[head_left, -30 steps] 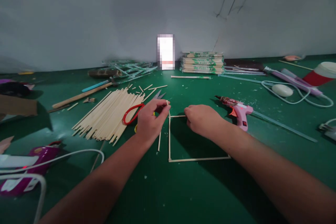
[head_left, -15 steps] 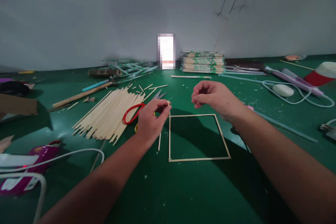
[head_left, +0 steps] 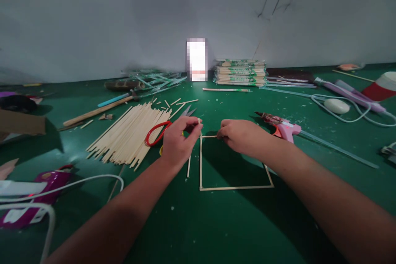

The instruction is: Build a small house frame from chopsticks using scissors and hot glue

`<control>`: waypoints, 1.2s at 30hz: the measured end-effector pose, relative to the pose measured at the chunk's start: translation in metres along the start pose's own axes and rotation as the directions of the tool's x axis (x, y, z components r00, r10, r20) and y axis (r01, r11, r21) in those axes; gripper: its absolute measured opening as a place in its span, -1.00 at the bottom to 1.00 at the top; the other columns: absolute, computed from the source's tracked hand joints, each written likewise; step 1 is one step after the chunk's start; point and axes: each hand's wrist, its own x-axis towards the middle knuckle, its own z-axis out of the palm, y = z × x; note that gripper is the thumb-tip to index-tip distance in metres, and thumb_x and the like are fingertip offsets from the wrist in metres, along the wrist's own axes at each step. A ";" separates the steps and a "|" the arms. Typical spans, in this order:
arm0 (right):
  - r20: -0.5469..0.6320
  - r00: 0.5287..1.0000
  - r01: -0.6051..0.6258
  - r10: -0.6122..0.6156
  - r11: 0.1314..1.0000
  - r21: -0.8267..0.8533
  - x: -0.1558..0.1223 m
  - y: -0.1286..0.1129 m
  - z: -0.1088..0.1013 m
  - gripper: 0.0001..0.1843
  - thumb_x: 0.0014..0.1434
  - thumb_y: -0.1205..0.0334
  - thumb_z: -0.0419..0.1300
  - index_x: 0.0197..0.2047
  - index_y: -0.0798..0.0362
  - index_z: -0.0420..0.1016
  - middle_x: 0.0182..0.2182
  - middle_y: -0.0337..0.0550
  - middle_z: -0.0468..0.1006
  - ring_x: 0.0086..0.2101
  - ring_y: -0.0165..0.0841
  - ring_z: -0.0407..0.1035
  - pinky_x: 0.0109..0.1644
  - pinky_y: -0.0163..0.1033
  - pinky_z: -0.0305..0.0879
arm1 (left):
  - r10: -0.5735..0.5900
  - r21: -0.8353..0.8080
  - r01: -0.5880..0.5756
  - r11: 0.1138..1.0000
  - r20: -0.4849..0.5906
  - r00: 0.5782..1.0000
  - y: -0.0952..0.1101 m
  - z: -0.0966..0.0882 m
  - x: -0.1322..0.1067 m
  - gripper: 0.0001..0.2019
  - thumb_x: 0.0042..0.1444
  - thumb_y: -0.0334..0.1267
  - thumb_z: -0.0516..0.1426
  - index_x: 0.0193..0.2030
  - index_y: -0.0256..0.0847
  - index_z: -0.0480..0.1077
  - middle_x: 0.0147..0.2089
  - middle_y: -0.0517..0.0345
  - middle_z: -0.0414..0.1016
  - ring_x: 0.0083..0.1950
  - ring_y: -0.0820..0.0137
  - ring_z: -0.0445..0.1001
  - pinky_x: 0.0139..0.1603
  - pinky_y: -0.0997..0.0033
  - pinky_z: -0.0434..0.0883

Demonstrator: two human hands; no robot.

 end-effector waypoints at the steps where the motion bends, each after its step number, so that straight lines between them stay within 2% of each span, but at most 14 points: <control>1: 0.005 1.000 0.000 0.000 1.000 -0.010 0.000 -0.001 0.000 -0.67 0.10 0.39 0.05 -0.18 -0.03 0.59 -0.20 -0.10 0.50 -0.34 -0.33 0.42 -0.43 -0.31 0.15 | -0.001 -0.001 0.001 1.000 0.004 1.000 0.000 0.000 0.000 -0.93 0.11 -0.30 0.16 -0.26 -0.17 0.45 -0.27 0.16 0.54 -0.32 0.48 0.48 -0.28 0.47 0.45; 6: 0.021 1.000 -0.016 0.017 1.000 -0.023 -0.001 -0.001 0.003 -0.71 0.13 0.35 0.04 -0.23 0.00 0.59 -0.23 -0.09 0.51 -0.35 -0.34 0.41 -0.44 -0.31 0.13 | 0.010 0.007 -0.010 1.000 -0.002 1.000 -0.001 0.000 0.000 -0.94 0.11 -0.31 0.16 -0.26 -0.19 0.44 -0.26 0.17 0.54 -0.32 0.50 0.48 -0.27 0.50 0.44; 15: 0.040 0.997 -0.065 0.064 0.998 0.016 0.004 0.003 0.009 -0.79 0.06 0.30 0.09 -0.30 0.02 0.55 -0.35 -0.14 0.57 -0.42 -0.34 0.41 -0.46 -0.30 0.11 | 0.006 -0.009 -0.006 1.000 0.005 1.000 0.000 0.001 0.000 -0.94 0.11 -0.31 0.15 -0.26 -0.18 0.44 -0.27 0.17 0.54 -0.32 0.49 0.49 -0.28 0.49 0.45; 20: 0.013 1.000 -0.027 0.027 1.000 -0.014 0.003 -0.001 0.011 -0.79 0.04 0.32 0.08 -0.28 0.08 0.51 -0.30 -0.06 0.55 -0.38 -0.32 0.42 -0.43 -0.28 0.14 | 0.017 0.003 -0.017 1.000 0.012 1.000 0.001 0.000 0.001 -0.94 0.12 -0.32 0.15 -0.27 -0.19 0.43 -0.28 0.17 0.54 -0.33 0.49 0.48 -0.28 0.48 0.44; 25: 0.014 1.000 0.011 -0.010 0.998 -0.063 0.000 -0.004 0.008 -0.77 0.05 0.34 0.08 -0.23 0.12 0.49 -0.26 -0.01 0.54 -0.31 -0.26 0.43 -0.36 -0.25 0.19 | 0.015 0.002 -0.015 1.000 0.021 1.000 0.000 0.000 0.001 -0.94 0.11 -0.31 0.15 -0.27 -0.20 0.43 -0.27 0.16 0.53 -0.37 0.50 0.48 -0.29 0.47 0.45; 30: 0.075 0.996 -0.047 0.055 0.993 -0.106 -0.002 -0.004 0.000 -0.79 0.05 0.40 0.07 -0.33 0.12 0.54 -0.35 0.00 0.57 -0.38 -0.23 0.46 -0.45 -0.25 0.15 | 0.008 -0.022 -0.007 1.000 0.027 1.000 -0.002 0.000 0.000 -0.93 0.12 -0.31 0.14 -0.26 -0.19 0.44 -0.27 0.16 0.53 -0.35 0.50 0.49 -0.29 0.48 0.46; 36: 0.097 0.993 -0.059 0.071 0.990 -0.129 -0.001 -0.004 -0.001 -0.78 0.08 0.37 0.07 -0.33 0.11 0.55 -0.34 0.00 0.58 -0.37 -0.21 0.48 -0.46 -0.25 0.16 | 0.019 -0.003 -0.019 1.000 0.011 1.000 -0.001 0.001 -0.001 -0.93 0.12 -0.29 0.14 -0.27 -0.18 0.44 -0.26 0.16 0.54 -0.33 0.48 0.49 -0.27 0.45 0.47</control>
